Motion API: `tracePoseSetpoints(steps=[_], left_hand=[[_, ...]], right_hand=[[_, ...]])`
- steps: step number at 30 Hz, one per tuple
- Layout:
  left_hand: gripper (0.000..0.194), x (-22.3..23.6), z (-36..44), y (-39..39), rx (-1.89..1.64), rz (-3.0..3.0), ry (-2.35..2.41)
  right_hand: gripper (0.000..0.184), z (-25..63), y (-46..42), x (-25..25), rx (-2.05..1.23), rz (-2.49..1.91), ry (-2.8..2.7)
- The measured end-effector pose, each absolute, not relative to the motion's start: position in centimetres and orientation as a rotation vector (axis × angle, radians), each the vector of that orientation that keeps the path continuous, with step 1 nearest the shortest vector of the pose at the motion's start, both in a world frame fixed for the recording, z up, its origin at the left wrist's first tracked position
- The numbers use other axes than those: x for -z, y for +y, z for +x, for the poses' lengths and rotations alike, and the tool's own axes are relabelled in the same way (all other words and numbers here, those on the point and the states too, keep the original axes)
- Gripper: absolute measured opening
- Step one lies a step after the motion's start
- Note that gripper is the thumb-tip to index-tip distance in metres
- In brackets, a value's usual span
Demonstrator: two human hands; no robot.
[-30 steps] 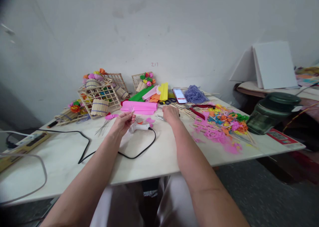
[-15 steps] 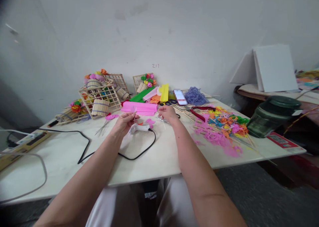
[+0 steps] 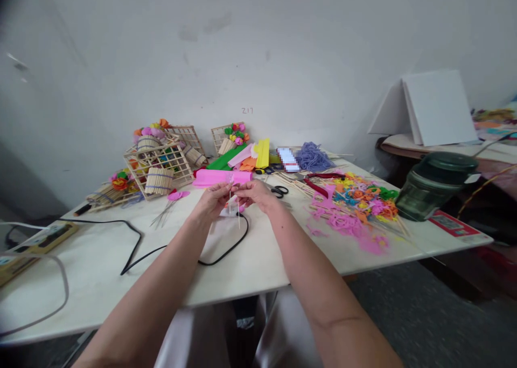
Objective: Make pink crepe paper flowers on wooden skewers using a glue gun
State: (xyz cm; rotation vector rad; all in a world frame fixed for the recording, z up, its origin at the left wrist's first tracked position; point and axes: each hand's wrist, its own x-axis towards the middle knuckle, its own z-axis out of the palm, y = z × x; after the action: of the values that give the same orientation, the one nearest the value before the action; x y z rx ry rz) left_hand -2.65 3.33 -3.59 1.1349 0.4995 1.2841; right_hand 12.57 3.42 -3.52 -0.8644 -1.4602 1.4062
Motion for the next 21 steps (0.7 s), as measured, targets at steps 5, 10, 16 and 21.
tracePoseSetpoints(steps=[5,10,16,21], left_hand=[[0.011,4.2,-2.4,3.3,-1.284,1.126,0.496],[0.011,3.9,-2.7,3.3,-1.302,1.092,0.525],[0.012,3.6,-3.0,3.1,-1.249,1.005,0.541],[0.01,3.8,-2.9,2.8,-1.175,0.969,0.564]], right_hand=[[0.016,11.8,3.3,3.9,-1.483,-0.854,-1.438],[0.021,12.5,3.0,3.4,-1.545,-0.829,-1.593],[0.024,14.1,3.8,3.1,-1.46,-0.826,-1.574],[0.024,13.2,4.0,3.5,-1.407,-0.737,-1.369]])
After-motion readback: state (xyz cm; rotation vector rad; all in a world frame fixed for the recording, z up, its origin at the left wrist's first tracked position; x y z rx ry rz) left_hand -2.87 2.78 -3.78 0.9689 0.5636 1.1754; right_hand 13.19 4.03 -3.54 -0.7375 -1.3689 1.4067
